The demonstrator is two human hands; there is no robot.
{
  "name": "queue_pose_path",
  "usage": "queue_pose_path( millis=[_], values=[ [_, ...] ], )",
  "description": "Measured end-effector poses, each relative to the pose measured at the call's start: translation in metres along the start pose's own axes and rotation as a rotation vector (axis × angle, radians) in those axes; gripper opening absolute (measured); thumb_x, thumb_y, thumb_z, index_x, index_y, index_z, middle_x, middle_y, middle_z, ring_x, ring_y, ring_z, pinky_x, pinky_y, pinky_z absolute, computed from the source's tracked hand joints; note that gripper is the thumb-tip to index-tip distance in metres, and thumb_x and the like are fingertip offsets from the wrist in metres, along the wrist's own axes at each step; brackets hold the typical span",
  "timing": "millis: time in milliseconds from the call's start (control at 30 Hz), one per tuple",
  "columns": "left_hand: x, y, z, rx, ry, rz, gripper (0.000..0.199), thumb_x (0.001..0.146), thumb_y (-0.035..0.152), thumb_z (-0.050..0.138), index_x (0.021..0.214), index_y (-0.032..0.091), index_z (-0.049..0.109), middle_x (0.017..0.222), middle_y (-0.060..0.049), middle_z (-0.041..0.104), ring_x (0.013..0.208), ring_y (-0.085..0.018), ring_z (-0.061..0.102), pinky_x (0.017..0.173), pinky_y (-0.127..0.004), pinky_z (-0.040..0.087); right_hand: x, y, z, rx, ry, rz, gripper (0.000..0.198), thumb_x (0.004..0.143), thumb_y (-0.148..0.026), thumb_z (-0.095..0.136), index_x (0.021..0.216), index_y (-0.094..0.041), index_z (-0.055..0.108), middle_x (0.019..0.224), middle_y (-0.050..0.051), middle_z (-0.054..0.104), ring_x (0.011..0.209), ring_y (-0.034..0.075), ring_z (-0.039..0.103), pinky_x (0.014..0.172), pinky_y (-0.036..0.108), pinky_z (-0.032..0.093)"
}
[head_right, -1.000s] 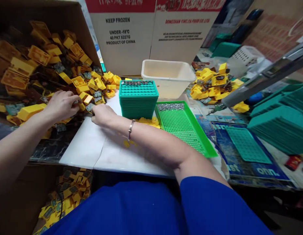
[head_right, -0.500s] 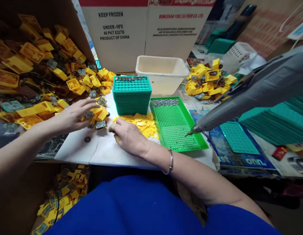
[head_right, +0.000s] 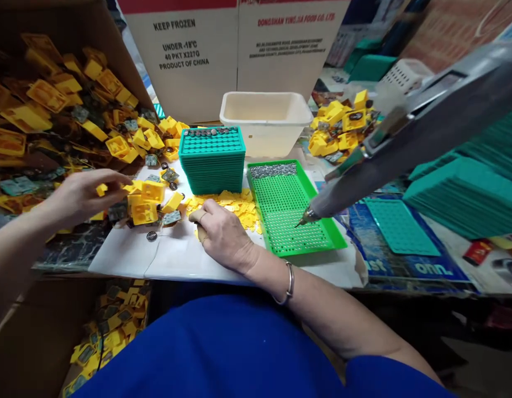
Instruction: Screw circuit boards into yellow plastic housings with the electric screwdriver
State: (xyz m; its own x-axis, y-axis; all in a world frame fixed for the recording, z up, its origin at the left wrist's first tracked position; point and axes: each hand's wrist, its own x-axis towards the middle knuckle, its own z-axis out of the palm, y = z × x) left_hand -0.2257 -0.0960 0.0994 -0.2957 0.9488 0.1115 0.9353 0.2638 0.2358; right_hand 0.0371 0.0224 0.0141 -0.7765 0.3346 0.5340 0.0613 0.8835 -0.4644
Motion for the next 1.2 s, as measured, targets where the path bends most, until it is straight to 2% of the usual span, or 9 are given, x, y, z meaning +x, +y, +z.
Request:
queue_pose_path(
  millis=[167, 333, 467, 600, 700, 767, 867, 1033, 1200],
  values=[
    [0.000, -0.019, -0.016, 0.048, 0.278, -0.271, 0.040, 0.082, 0.037, 0.049, 0.109, 0.013, 0.067, 0.085, 0.000, 0.063, 0.070, -0.012, 0.054, 0.064, -0.026, 0.041, -0.004, -0.002, 0.006, -0.009, -0.022, -0.027, 0.020, 0.088, -0.008, 0.050, 0.097, -0.012, 0.068, 0.086, 0.007, 0.058, 0.077, 0.015, 0.057, 0.071, 0.027, 0.050],
    [0.013, -0.045, -0.007, 0.236, 0.267, -0.371, 0.045, 0.076, 0.035, 0.050, 0.110, 0.013, 0.069, 0.086, -0.002, 0.063, 0.095, -0.026, 0.062, 0.076, -0.037, 0.041, -0.008, -0.003, 0.004, -0.046, -0.061, -0.024, 0.021, 0.090, -0.010, 0.049, 0.099, -0.014, 0.067, 0.087, 0.006, 0.057, 0.078, 0.014, 0.055, 0.072, 0.026, 0.049],
    [0.009, -0.045, 0.003, 0.189, 0.279, -0.232, 0.045, 0.082, 0.038, 0.044, 0.114, 0.016, 0.066, 0.098, 0.001, 0.060, 0.106, -0.022, 0.059, 0.082, -0.034, 0.041, -0.020, -0.002, 0.002, -0.142, -0.104, -0.085, 0.023, 0.090, -0.007, 0.046, 0.097, -0.013, 0.067, 0.087, 0.007, 0.059, 0.078, 0.015, 0.054, 0.070, 0.026, 0.048],
    [-0.001, -0.015, 0.006, 0.228, 0.296, 0.045, 0.035, 0.089, 0.031, 0.045, 0.114, 0.014, 0.064, 0.113, -0.006, 0.061, 0.111, -0.024, 0.054, 0.097, -0.040, 0.042, -0.033, -0.002, 0.008, -0.307, -0.137, -0.204, 0.025, 0.093, -0.009, 0.042, 0.090, -0.014, 0.066, 0.082, 0.007, 0.059, 0.073, 0.017, 0.051, 0.065, 0.027, 0.043],
    [-0.003, 0.009, 0.011, 0.154, 0.066, 0.354, 0.033, 0.090, 0.029, 0.042, 0.110, 0.015, 0.064, 0.116, -0.012, 0.063, 0.110, -0.026, 0.056, 0.096, -0.041, 0.045, -0.038, -0.004, 0.012, -0.371, -0.190, -0.245, 0.022, 0.094, -0.012, 0.044, 0.089, -0.015, 0.066, 0.079, 0.006, 0.059, 0.070, 0.016, 0.049, 0.064, 0.028, 0.040],
    [-0.003, 0.018, 0.016, 0.134, -0.091, 0.465, 0.034, 0.090, 0.031, 0.043, 0.112, 0.015, 0.064, 0.117, -0.014, 0.062, 0.108, -0.027, 0.057, 0.094, -0.041, 0.047, -0.039, -0.005, 0.013, -0.374, -0.222, -0.240, 0.018, 0.093, -0.012, 0.049, 0.089, -0.015, 0.066, 0.079, 0.005, 0.059, 0.071, 0.017, 0.049, 0.064, 0.028, 0.040],
    [-0.007, 0.019, 0.025, 0.238, -0.184, 0.479, 0.036, 0.085, 0.029, 0.050, 0.114, 0.014, 0.064, 0.112, -0.016, 0.062, 0.103, -0.030, 0.058, 0.089, -0.043, 0.048, -0.039, -0.004, 0.012, -0.355, -0.262, -0.225, 0.013, 0.091, -0.013, 0.054, 0.090, -0.015, 0.066, 0.081, 0.005, 0.061, 0.072, 0.017, 0.051, 0.065, 0.028, 0.041],
    [-0.019, 0.017, 0.037, 0.452, -0.156, 0.444, 0.047, 0.081, 0.017, 0.050, 0.127, 0.011, 0.059, 0.114, -0.018, 0.064, 0.108, -0.035, 0.057, 0.090, -0.046, 0.046, -0.036, -0.001, 0.013, -0.321, -0.326, -0.149, 0.013, 0.091, -0.014, 0.055, 0.092, -0.015, 0.068, 0.084, 0.006, 0.064, 0.076, 0.016, 0.053, 0.067, 0.027, 0.042],
    [-0.024, 0.018, 0.025, 0.376, -0.125, 0.393, 0.050, 0.087, 0.037, 0.049, 0.129, 0.010, 0.059, 0.106, -0.017, 0.063, 0.098, -0.032, 0.061, 0.082, -0.042, 0.048, -0.029, -0.003, 0.010, -0.238, -0.412, -0.052, 0.017, 0.093, -0.019, 0.054, 0.098, -0.015, 0.069, 0.087, 0.007, 0.065, 0.078, 0.016, 0.055, 0.069, 0.028, 0.042]
  ],
)
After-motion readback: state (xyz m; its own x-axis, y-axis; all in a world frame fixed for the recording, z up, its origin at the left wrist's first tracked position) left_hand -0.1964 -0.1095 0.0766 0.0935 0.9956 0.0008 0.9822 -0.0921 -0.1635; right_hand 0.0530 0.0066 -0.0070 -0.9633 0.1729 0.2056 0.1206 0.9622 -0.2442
